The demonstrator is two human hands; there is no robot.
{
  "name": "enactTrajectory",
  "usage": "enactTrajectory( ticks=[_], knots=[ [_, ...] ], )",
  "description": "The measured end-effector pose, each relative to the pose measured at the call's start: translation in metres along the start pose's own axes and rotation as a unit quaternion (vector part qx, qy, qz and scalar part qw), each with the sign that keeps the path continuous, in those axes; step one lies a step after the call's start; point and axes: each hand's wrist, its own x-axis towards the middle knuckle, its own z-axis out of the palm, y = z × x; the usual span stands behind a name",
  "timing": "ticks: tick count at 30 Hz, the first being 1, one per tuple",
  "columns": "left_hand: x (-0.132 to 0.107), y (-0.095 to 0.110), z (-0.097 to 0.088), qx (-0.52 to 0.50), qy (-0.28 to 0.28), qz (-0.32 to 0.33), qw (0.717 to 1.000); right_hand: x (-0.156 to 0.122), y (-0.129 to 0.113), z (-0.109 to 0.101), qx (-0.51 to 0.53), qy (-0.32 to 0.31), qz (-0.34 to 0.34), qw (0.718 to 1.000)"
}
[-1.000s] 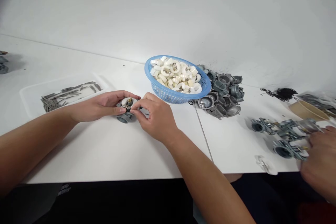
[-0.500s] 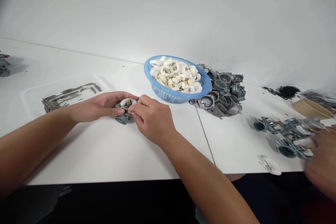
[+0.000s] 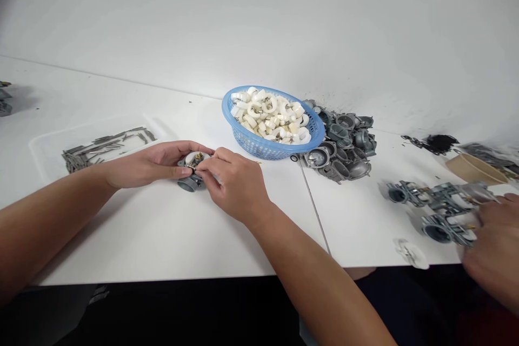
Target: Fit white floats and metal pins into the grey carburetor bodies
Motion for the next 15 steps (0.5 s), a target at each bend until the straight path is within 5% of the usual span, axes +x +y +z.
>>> enactTrajectory(
  ticks=[9,15],
  knots=[
    [-0.0019,-0.0044,-0.0039,0.03,0.001,0.029,0.999,0.0026,0.0018,-0.0087,0.093,-0.099,0.073,0.988],
    [-0.0012,-0.0016,-0.0029,0.038,0.007,0.0,0.999,0.0002,-0.0018,-0.0072,0.159,-0.188,0.22,0.944]
  ],
)
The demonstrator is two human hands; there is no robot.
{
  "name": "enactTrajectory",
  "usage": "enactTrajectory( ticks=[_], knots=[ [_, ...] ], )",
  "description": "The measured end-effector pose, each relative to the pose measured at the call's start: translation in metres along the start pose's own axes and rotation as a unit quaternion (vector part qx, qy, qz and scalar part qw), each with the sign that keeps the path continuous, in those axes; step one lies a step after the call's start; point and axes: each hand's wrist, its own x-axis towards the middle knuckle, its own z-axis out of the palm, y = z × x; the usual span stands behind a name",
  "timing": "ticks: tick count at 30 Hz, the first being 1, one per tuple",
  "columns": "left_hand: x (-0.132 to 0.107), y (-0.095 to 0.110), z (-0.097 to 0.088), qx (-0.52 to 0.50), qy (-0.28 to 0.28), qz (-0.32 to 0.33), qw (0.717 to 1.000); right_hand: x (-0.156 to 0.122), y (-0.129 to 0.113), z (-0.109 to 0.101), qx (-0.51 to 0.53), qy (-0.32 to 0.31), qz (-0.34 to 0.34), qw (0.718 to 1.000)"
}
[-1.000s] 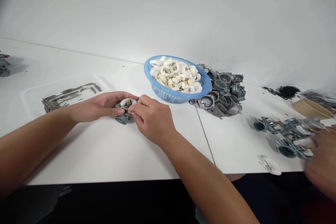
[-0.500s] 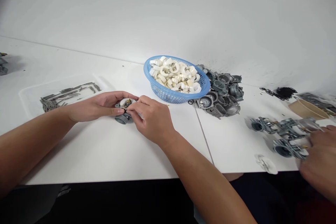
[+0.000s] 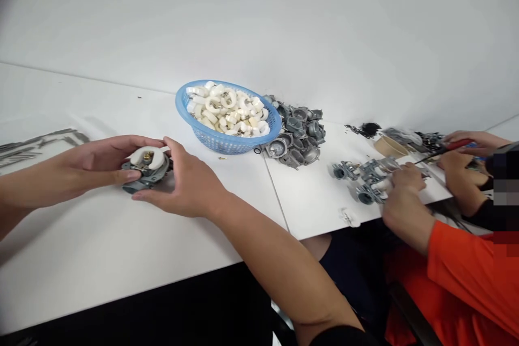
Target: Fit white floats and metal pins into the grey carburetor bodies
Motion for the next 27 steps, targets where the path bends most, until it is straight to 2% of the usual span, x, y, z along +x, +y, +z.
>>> enactTrajectory(
  ticks=[3,7,12,18,24,27],
  knots=[
    [0.001,0.003,0.002,0.001,0.003,-0.005,1.0,0.0,-0.001,0.001,0.02,-0.007,0.032,0.999],
    [-0.001,0.005,0.005,-0.009,0.024,-0.032,0.999,0.002,-0.001,0.002,0.035,0.002,0.016,0.999],
    [-0.002,0.0,0.01,0.0,0.062,-0.032,0.998,0.003,-0.001,0.006,0.022,0.025,0.022,0.999],
    [0.001,-0.01,0.01,0.014,0.043,-0.002,0.999,0.004,0.002,0.007,0.058,0.022,0.045,0.997],
    [0.002,-0.004,0.009,0.011,0.011,-0.034,0.999,0.006,0.007,0.007,0.085,0.003,0.041,0.996],
    [0.004,-0.003,0.008,0.004,0.003,-0.01,1.0,0.007,0.007,0.009,0.072,0.019,0.033,0.997]
  ],
)
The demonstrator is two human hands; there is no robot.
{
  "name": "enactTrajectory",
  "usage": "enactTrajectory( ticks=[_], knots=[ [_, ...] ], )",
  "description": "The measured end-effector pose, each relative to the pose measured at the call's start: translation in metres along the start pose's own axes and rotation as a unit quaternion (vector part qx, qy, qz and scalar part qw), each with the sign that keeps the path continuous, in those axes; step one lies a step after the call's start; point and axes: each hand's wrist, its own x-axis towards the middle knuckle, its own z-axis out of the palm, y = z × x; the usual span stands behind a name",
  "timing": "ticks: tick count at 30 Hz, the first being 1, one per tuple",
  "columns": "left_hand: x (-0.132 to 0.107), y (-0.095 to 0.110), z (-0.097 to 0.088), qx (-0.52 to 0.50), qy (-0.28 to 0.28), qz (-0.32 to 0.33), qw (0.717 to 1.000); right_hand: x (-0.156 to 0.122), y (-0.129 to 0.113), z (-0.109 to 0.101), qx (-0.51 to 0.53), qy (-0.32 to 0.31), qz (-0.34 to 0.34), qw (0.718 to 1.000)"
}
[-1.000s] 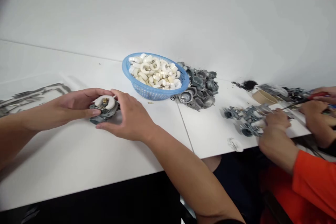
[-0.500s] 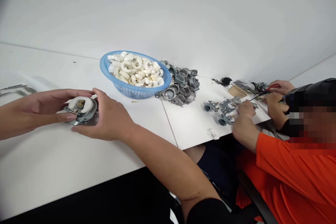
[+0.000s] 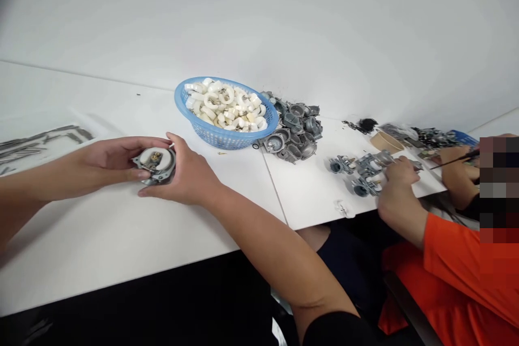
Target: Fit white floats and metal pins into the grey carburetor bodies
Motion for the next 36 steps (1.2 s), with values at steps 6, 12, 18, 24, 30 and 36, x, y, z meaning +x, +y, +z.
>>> enactTrajectory(
  ticks=[6,12,18,24,30,36],
  knots=[
    [0.0022,-0.0069,-0.0017,-0.02,-0.014,0.041,0.999,-0.0012,-0.0023,0.004,-0.03,0.014,0.011,0.999],
    [0.0015,-0.0057,-0.001,-0.025,-0.015,0.039,0.999,-0.0033,-0.0036,0.0043,-0.048,0.03,0.001,0.998],
    [0.0,-0.0016,-0.0026,-0.004,-0.004,0.062,0.998,-0.0032,-0.0051,0.003,-0.031,0.023,-0.01,0.999],
    [-0.0003,-0.0004,-0.0036,0.008,-0.004,0.076,0.997,-0.003,-0.0061,0.0024,-0.024,0.029,-0.001,0.999],
    [-0.0011,-0.002,-0.0045,0.001,-0.017,0.039,0.999,-0.0025,-0.0046,0.0037,-0.016,0.018,-0.02,1.0],
    [-0.0014,-0.0021,-0.0061,0.029,-0.013,0.031,0.999,-0.0015,0.002,0.0034,0.013,0.019,-0.029,0.999]
  ],
)
